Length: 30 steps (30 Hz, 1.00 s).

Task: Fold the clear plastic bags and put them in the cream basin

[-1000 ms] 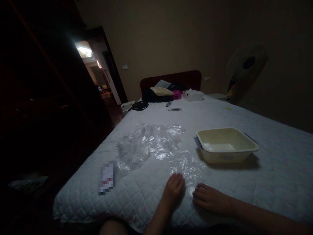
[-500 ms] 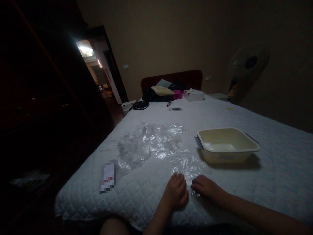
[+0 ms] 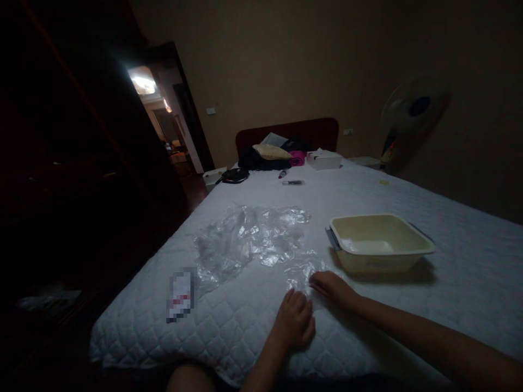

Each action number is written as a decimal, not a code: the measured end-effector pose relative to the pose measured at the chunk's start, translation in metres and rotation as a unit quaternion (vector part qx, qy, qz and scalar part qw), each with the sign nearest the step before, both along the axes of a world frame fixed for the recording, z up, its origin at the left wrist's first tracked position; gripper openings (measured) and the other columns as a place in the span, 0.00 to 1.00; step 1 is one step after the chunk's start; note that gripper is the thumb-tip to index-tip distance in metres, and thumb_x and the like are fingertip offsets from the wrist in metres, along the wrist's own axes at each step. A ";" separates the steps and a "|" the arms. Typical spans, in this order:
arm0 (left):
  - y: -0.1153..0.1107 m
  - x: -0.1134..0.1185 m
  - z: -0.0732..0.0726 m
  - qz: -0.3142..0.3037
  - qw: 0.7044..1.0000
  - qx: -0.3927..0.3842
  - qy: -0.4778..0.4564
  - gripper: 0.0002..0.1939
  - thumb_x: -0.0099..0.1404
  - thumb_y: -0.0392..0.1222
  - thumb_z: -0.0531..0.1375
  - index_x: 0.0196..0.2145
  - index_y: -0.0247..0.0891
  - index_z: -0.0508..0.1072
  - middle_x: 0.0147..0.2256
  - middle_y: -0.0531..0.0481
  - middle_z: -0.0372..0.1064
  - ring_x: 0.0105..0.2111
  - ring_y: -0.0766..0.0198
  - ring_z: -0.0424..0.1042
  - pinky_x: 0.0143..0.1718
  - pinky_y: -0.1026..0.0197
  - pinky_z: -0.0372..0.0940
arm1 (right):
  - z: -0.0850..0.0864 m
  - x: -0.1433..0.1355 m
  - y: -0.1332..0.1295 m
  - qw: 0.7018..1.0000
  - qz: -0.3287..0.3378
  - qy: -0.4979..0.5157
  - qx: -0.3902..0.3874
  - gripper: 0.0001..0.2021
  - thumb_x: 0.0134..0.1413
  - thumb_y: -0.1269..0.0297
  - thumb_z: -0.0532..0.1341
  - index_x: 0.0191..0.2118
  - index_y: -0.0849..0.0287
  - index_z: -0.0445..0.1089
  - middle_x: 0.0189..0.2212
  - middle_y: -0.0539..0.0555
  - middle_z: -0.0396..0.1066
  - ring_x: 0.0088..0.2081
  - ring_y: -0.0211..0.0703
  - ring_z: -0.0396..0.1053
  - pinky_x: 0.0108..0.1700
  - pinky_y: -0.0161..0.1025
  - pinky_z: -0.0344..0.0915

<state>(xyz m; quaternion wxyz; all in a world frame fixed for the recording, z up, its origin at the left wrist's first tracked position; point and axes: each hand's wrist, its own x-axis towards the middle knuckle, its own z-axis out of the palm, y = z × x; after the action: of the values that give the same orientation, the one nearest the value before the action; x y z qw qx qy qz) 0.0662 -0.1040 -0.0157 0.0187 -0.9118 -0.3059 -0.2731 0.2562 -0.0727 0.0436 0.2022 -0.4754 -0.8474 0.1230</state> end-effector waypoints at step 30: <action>0.000 -0.002 0.004 -0.017 0.999 0.028 0.030 0.21 0.58 0.40 0.50 0.48 0.30 0.63 0.49 0.38 0.62 0.53 0.51 0.58 0.55 0.45 0.52 | 0.003 0.009 0.016 0.994 -0.004 -0.089 0.066 0.09 0.55 0.67 0.52 0.38 0.59 0.68 0.33 0.54 0.68 0.34 0.41 0.64 0.36 0.36 0.58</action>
<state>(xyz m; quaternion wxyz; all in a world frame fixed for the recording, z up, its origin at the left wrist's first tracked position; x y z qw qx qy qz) 0.0642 -0.1042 -0.0114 0.0488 -0.9237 -0.2818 -0.2549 0.2647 -0.0570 0.0466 0.1572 -0.4738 -0.8662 0.0230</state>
